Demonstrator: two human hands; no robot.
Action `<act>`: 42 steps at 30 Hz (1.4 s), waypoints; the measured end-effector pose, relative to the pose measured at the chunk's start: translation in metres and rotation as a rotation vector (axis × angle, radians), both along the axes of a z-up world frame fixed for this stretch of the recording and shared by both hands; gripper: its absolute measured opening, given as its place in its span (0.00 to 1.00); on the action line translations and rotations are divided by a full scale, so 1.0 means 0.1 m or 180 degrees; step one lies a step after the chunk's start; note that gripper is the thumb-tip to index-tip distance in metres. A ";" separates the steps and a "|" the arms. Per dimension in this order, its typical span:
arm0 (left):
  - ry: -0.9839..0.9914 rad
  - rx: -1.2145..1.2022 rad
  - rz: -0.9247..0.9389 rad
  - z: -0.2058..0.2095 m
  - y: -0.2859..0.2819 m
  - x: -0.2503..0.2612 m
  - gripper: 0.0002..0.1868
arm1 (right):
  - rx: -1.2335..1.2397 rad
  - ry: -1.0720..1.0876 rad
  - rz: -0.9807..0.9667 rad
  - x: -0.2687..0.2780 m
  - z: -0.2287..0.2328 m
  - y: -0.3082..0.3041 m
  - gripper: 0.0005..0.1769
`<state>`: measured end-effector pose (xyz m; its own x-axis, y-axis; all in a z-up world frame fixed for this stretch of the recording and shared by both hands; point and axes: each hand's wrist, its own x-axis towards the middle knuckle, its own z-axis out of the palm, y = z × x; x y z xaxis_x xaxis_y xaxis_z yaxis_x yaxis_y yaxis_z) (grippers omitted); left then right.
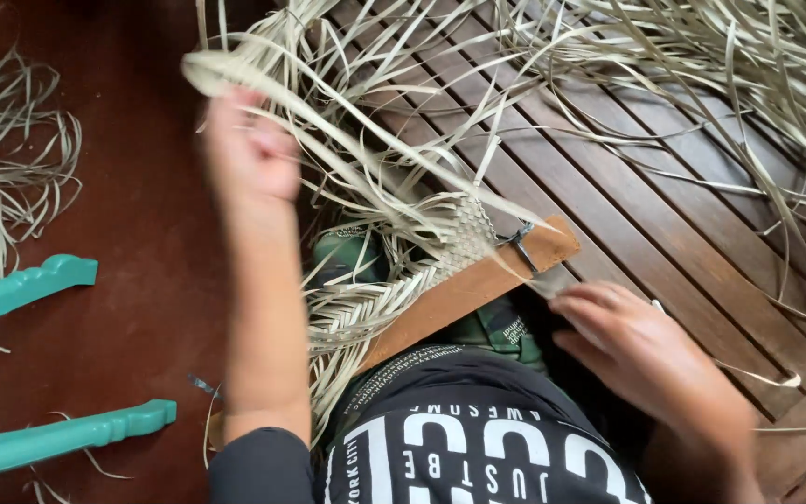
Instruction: Weaving dried plant fibers into a mat using a wooden guide board to hold the work in place.
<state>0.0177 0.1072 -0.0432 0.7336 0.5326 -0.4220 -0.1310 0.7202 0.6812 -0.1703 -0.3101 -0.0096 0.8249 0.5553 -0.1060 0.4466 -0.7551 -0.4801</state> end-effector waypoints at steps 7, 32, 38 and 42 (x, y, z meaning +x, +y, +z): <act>-0.0901 -0.0909 0.0495 -0.24 2.20 0.09 0.09 | -0.0459 0.0850 -0.0996 0.35 -0.45 0.27 0.15; 0.0183 0.5852 -0.3594 -1.00 -1.13 -0.62 0.06 | 0.0122 -0.1467 -0.0970 0.89 -1.72 0.63 0.05; 0.0249 0.5825 -0.3770 -0.92 -1.19 -0.61 0.11 | 0.0375 -0.1447 -0.1036 0.86 -1.61 0.66 0.06; -0.0033 0.5998 -0.3474 -1.27 -1.25 -0.54 0.09 | 0.0455 -0.1442 -0.1013 0.86 -1.63 0.64 0.07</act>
<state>-0.0367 -0.0176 -0.1704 0.9491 -0.3121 -0.0420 -0.2540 -0.8376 0.4836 -0.0845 -0.2460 -0.1729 0.8994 0.2550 0.3550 0.3929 -0.8276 -0.4009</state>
